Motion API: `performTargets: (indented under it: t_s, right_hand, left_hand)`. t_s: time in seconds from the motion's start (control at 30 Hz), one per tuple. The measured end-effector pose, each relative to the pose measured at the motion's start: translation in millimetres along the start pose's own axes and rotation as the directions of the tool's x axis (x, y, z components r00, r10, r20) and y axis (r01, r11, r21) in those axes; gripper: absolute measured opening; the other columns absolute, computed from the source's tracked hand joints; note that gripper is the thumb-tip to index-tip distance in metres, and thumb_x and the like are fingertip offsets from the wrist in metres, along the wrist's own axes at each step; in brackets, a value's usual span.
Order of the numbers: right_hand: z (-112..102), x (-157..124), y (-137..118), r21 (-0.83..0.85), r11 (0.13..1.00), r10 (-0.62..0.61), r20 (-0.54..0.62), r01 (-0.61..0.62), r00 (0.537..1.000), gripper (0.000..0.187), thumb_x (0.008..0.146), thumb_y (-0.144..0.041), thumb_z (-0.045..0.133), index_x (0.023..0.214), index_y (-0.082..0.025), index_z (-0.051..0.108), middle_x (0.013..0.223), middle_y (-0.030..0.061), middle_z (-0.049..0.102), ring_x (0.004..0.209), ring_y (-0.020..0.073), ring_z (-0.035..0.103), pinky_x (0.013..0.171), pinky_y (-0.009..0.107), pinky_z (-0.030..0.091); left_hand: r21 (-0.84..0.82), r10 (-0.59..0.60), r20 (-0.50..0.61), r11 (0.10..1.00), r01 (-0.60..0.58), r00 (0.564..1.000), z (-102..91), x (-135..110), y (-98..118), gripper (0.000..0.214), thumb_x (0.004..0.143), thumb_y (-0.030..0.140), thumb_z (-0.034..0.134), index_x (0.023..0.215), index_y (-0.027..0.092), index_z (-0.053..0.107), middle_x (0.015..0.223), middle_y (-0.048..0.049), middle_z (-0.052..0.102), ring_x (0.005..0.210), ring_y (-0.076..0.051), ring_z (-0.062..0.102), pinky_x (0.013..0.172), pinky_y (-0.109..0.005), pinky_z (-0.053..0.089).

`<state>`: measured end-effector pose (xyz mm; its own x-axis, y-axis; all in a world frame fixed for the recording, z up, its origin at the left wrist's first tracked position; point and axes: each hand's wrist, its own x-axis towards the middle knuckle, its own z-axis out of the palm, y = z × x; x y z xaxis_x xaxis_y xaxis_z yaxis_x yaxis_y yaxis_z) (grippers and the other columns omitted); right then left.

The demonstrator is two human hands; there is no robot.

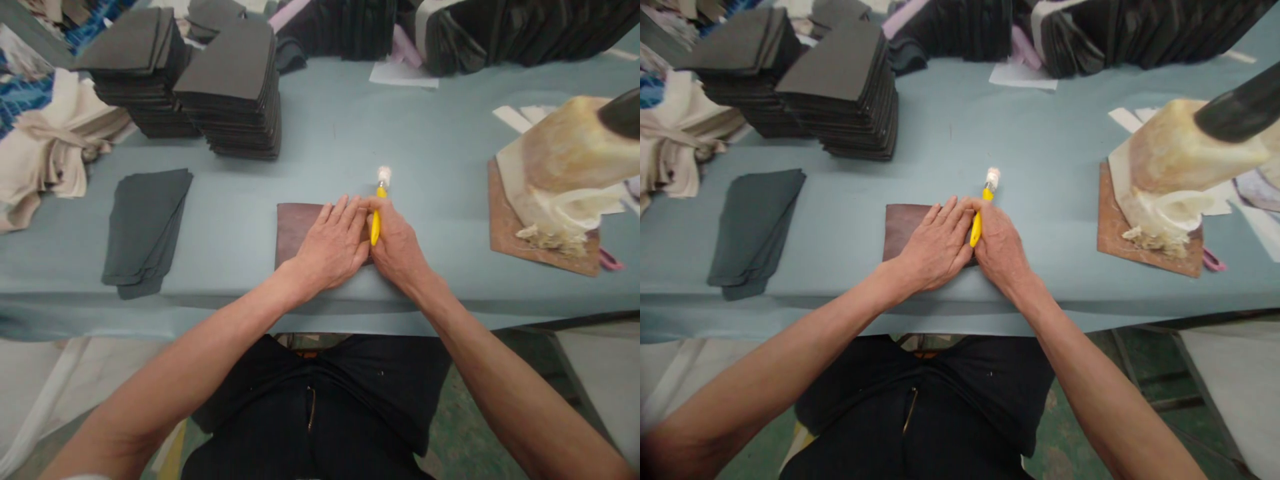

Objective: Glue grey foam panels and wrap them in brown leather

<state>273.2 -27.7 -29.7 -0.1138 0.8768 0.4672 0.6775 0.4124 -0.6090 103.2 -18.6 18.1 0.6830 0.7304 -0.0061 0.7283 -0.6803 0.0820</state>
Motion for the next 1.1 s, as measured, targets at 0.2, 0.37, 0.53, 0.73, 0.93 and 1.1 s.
performTargets:
  t_s: [0.2,0.37,0.53,0.73,0.93,1.1]
  right_hand:
    - [0.0,0.1,2.0,-0.026,1.0,-0.01,-0.001,0.01,1.0,0.029,0.109,-0.036,0.039,0.128,-0.027,0.059,0.118,0.0101,0.075,0.104,0.0283,0.071,0.095,0.048,0.059]
    - [-1.3,0.6,2.4,-0.029,1.0,-0.001,0.014,0.002,1.0,0.029,0.109,-0.037,0.039,0.129,-0.026,0.058,0.119,0.0111,0.074,0.107,0.0301,0.071,0.097,0.05,0.057]
    - [-1.8,-0.1,1.7,-0.034,0.999,0.024,0.009,-0.024,1.0,0.031,0.11,-0.041,0.038,0.129,-0.027,0.059,0.114,0.0099,0.074,0.102,0.0297,0.07,0.095,0.05,0.058]
    - [-3.0,-0.2,1.1,-0.008,1.0,0.029,0.005,-0.029,1.0,0.031,0.109,-0.042,0.04,0.13,-0.027,0.059,0.116,0.0102,0.074,0.105,0.03,0.07,0.097,0.052,0.057]
    - [-3.8,-0.4,1.0,-0.011,1.0,0.012,0.007,-0.012,1.0,0.029,0.11,-0.039,0.04,0.13,-0.028,0.057,0.119,0.0098,0.074,0.108,0.0292,0.071,0.101,0.053,0.057]
    - [-2.8,-0.5,1.8,-0.003,1.0,0.006,0.003,-0.006,1.0,0.028,0.11,-0.039,0.04,0.13,-0.028,0.057,0.119,0.0096,0.074,0.109,0.0287,0.071,0.101,0.052,0.057]
  left_hand:
    - [-0.007,-0.085,-0.023,0.996,0.084,0.996,0.4,-6.3,-2.8,0.069,0.113,0.042,0.034,0.167,0.0,0.031,0.178,-0.0232,0.028,0.167,-0.039,0.027,0.137,-0.056,0.024]
    - [-0.019,-0.194,-0.008,0.981,0.194,0.981,-3.3,-22.0,-21.0,0.074,0.112,0.047,0.037,0.168,-0.001,0.03,0.178,-0.0245,0.027,0.167,-0.041,0.024,0.137,-0.06,0.022]
    - [-0.057,-0.273,-0.019,0.961,0.272,0.962,-3.6,-37.9,-38.6,0.074,0.11,0.048,0.04,0.167,-0.001,0.033,0.177,-0.0258,0.027,0.167,-0.042,0.024,0.136,-0.062,0.022]
    - [-0.118,-0.293,-0.029,0.95,0.288,0.956,-1.2,-42.5,-45.8,0.076,0.109,0.047,0.045,0.166,-0.001,0.032,0.178,-0.0266,0.025,0.168,-0.042,0.022,0.136,-0.062,0.021]
    - [-0.163,-0.311,-0.028,0.939,0.303,0.95,-0.1,-44.2,-53.2,0.076,0.109,0.047,0.044,0.167,0.0,0.031,0.178,-0.0268,0.023,0.168,-0.04,0.022,0.136,-0.06,0.021]
    - [-0.175,-0.31,-0.05,0.939,0.297,0.949,0.6,-45.3,-57.8,0.074,0.109,0.05,0.04,0.166,0.004,0.032,0.178,-0.026,0.026,0.167,-0.039,0.025,0.135,-0.062,0.022]
